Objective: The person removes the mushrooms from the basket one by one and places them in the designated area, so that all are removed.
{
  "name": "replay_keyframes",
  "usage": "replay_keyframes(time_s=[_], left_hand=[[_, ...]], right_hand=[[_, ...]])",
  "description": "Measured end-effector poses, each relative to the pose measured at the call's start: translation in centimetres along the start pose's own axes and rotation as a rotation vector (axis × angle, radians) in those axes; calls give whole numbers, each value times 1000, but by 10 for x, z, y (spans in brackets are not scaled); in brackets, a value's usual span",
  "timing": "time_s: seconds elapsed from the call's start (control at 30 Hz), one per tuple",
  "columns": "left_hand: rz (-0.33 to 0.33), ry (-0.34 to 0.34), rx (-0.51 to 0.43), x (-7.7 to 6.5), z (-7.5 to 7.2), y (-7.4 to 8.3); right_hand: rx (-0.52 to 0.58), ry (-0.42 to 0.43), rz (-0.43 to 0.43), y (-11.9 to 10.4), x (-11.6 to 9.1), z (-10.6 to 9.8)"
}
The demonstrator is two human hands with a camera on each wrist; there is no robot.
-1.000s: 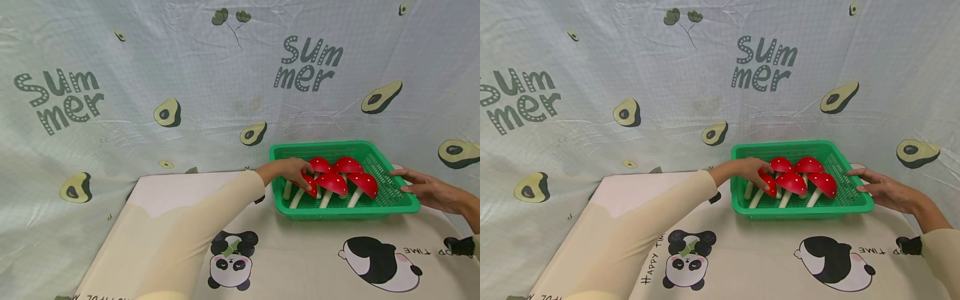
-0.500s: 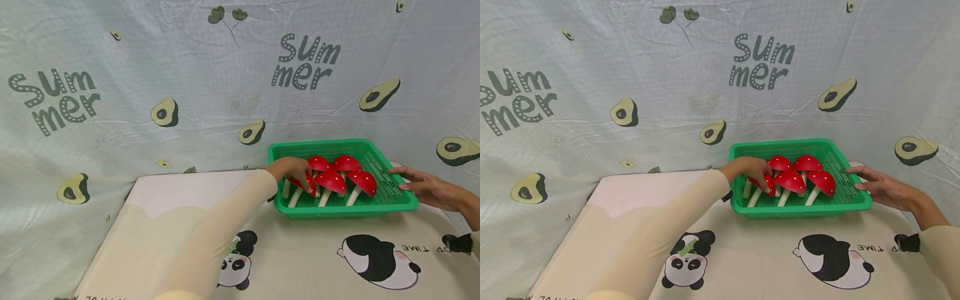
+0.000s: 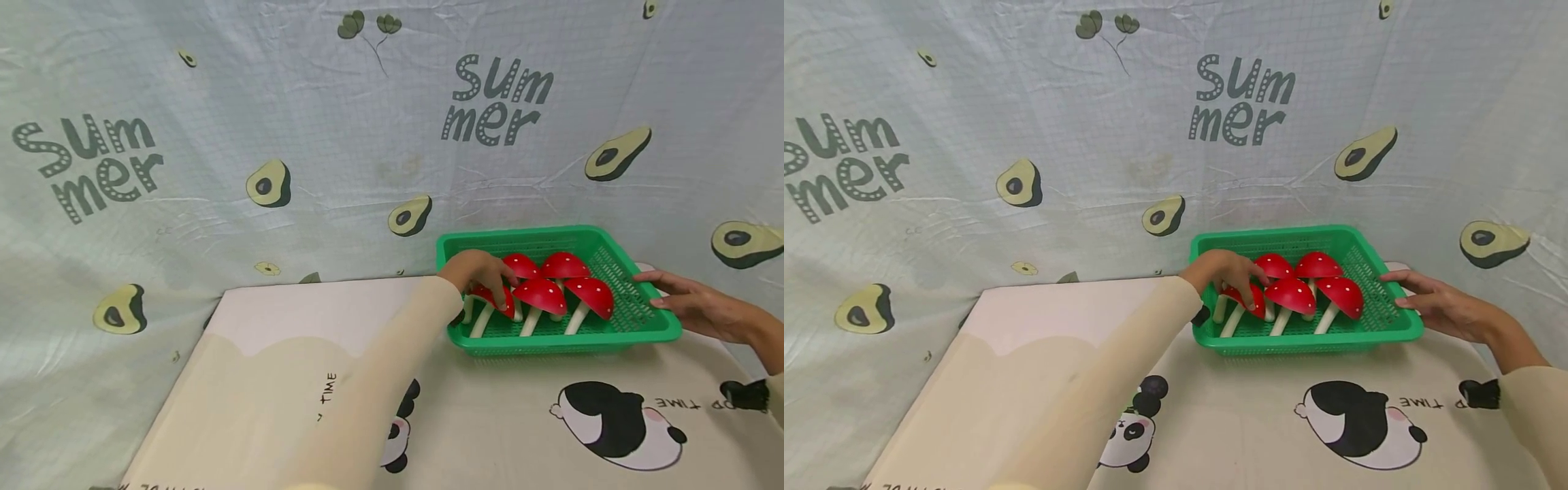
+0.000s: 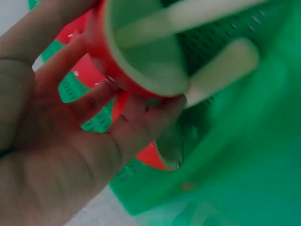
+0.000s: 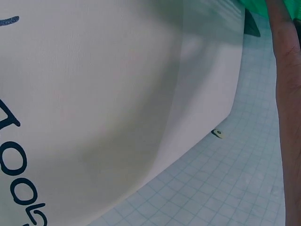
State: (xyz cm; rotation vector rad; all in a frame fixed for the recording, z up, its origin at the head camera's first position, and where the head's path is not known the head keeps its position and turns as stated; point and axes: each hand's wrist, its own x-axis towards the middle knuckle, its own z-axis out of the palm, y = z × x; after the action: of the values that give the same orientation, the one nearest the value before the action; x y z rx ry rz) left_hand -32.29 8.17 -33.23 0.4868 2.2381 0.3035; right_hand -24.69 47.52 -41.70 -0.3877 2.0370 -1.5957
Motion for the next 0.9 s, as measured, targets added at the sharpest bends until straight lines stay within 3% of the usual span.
replay_keyframes(time_s=[0.13, 0.43, 0.7, 0.8, 0.9], left_hand=[[20, 5, -8, -3, 0, -2], [65, 43, 71, -1, 11, -2], [113, 48, 0, -3, 7, -11], [168, 53, -9, -8, 6, -12], [263, 70, -21, -16, 4, -16]], right_hand=[[-10, 5, -14, 0, 1, 0], [-30, 39, 11, 5, -4, 0], [-20, 15, -7, 4, 0, -1], [-12, 10, -12, 4, 0, -1], [-4, -1, -19, 3, 0, -1]])
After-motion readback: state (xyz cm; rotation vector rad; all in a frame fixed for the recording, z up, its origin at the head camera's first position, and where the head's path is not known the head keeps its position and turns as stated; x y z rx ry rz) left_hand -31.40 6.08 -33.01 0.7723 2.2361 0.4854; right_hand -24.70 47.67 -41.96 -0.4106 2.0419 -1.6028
